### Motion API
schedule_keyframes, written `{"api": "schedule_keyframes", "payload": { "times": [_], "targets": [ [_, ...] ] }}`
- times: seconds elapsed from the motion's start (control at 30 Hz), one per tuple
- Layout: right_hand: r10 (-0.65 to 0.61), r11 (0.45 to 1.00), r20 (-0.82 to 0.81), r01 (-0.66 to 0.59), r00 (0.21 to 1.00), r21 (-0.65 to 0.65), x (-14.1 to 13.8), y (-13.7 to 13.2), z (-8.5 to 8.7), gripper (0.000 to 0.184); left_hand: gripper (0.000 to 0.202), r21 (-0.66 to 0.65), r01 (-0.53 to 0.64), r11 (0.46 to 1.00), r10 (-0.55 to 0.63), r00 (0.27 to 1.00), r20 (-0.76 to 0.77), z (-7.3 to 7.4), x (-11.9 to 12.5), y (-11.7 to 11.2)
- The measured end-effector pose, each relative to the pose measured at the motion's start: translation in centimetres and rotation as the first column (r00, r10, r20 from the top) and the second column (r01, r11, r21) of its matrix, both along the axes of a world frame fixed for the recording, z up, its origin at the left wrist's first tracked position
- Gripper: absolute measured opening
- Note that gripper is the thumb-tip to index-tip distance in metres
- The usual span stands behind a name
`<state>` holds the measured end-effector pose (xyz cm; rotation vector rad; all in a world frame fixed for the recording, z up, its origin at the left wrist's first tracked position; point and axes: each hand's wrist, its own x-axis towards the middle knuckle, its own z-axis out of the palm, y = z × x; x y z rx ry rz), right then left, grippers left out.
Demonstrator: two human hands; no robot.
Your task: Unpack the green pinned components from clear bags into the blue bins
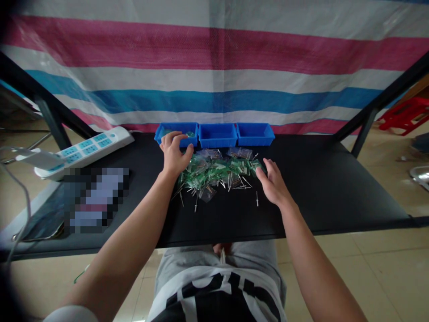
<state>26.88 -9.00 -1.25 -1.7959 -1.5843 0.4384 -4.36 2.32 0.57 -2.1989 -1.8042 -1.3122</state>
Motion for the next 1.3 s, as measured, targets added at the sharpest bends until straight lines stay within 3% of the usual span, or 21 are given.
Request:
{"api": "schedule_keyframes", "payload": {
  "times": [0.1, 0.2, 0.43, 0.53, 0.7, 0.87, 1.1, 1.3],
  "targets": [
    [0.074, 0.996, 0.210, -0.061, 0.975, -0.068, -1.5, -1.6, -0.9, 0.079, 0.030, -0.071, 0.221, 0.973, -0.221, 0.975, 0.001, -0.4, -0.2, 0.5],
    [0.112, 0.994, 0.372, -0.103, 0.921, -0.044, -3.7, -1.6, -1.1, 0.083, 0.035, -0.183, 0.313, 0.932, -0.315, 0.949, 0.018, -0.9, -0.5, 1.0],
    [0.111, 0.971, 0.471, -0.198, 0.875, 0.138, -6.9, 1.3, -0.4, 0.075, 0.042, -0.413, 0.264, 0.871, -0.173, 0.954, 0.244, -1.0, -1.1, 1.5],
    [0.104, 0.956, 0.473, -0.220, 0.875, 0.196, -7.7, 3.4, 0.2, 0.071, 0.038, -0.460, 0.241, 0.855, -0.175, 0.967, 0.183, -0.6, -0.9, 1.7],
    [0.217, 0.900, 0.386, -0.337, 0.897, 0.275, -8.2, 7.9, 1.4, 0.060, 0.037, -0.526, 0.110, 0.843, -0.134, 0.991, -0.007, 0.3, -0.5, 2.3],
    [0.327, 0.856, 0.310, -0.419, 0.893, 0.304, -7.5, 10.4, 1.6, 0.044, 0.040, -0.523, 0.120, 0.844, -0.209, 0.971, -0.113, 0.4, -0.9, 2.5],
    [0.285, 0.862, 0.303, -0.381, 0.909, 0.335, -5.5, 9.9, 0.9, 0.022, 0.040, -0.443, 0.179, 0.878, -0.309, 0.920, -0.240, 0.5, -0.4, 1.8],
    [0.342, 0.873, 0.332, -0.428, 0.879, 0.235, -6.0, 9.5, 1.0, 0.024, 0.039, -0.337, 0.250, 0.908, -0.348, 0.898, -0.269, -0.1, 0.1, 1.6]
  ]
}}
